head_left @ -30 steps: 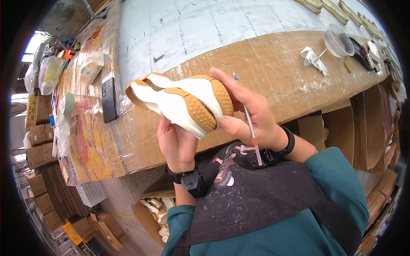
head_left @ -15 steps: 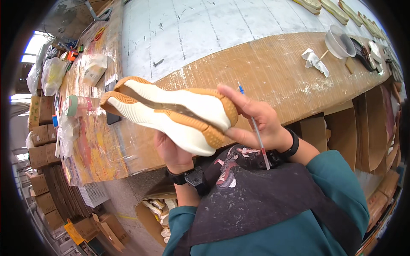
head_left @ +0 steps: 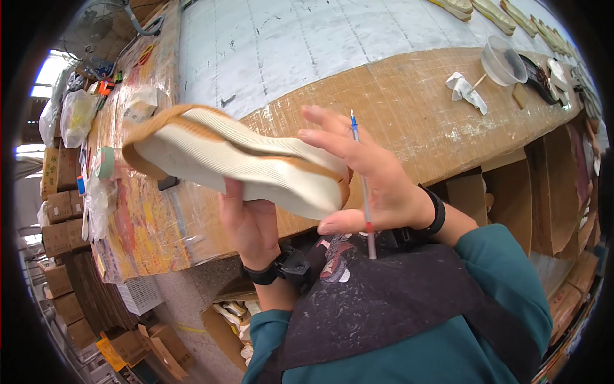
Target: The person applies a clear liquid to the edges of shoe soles using a small brush. They pick up a sole, apply the liquid to the perimeter, and place it back on the table. The person repeats this process for multiple soles.
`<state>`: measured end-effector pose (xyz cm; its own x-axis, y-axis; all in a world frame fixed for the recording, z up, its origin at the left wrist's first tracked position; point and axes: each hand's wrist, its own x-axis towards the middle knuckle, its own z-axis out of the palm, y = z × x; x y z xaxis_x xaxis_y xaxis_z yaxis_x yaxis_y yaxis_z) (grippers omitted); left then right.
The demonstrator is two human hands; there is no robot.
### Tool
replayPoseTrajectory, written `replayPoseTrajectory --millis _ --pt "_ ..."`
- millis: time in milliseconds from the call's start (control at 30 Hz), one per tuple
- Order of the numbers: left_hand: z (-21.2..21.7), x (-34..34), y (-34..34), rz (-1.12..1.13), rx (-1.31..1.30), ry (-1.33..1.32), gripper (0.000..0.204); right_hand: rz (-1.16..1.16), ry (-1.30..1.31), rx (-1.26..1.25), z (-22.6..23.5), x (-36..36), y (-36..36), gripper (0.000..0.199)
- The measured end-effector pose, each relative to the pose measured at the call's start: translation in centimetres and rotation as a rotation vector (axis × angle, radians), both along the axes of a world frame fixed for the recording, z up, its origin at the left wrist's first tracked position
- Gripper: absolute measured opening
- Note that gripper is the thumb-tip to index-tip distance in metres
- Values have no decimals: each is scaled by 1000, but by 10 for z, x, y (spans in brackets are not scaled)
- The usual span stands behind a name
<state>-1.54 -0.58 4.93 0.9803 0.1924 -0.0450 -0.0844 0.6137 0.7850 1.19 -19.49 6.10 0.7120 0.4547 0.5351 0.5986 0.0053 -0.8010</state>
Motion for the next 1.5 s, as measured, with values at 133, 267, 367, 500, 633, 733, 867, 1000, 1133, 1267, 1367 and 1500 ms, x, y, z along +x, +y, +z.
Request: replayPoseTrajectory --millis 133,267,367,500,633,733,867,1000,1133,1267,1367,1500 --pt "8 -1 -11 -6 201 -62 46 -34 228 106 -12 8 14 58" --pt "9 2 -5 -124 198 -19 42 261 993 584 -20 11 13 46" --pt "8 7 -23 -61 245 25 45 337 1179 788 -24 5 14 42" --pt "14 8 -37 -80 101 22 53 352 1227 876 -32 3 21 43" --pt "9 8 -44 -22 109 -31 61 354 1250 897 -35 3 25 45" --pt "3 7 -35 18 139 -39 55 345 1258 854 -34 -2 26 47" --pt "-5 -1 -16 149 457 -102 39 359 1232 727 -34 -3 17 52" --pt "2 -5 -11 166 514 -173 28 355 1252 658 -35 -5 11 54" --pt "-8 -10 -8 126 544 -192 29 329 1202 624 -46 -5 6 53" --pt "-11 -11 -13 126 461 -154 27 257 1160 594 -47 -2 3 53" --pt "-12 -9 -16 136 463 -99 25 220 1114 595 -49 2 2 53" --pt "-17 -9 -14 118 446 -83 30 223 1086 601 -51 3 2 52"
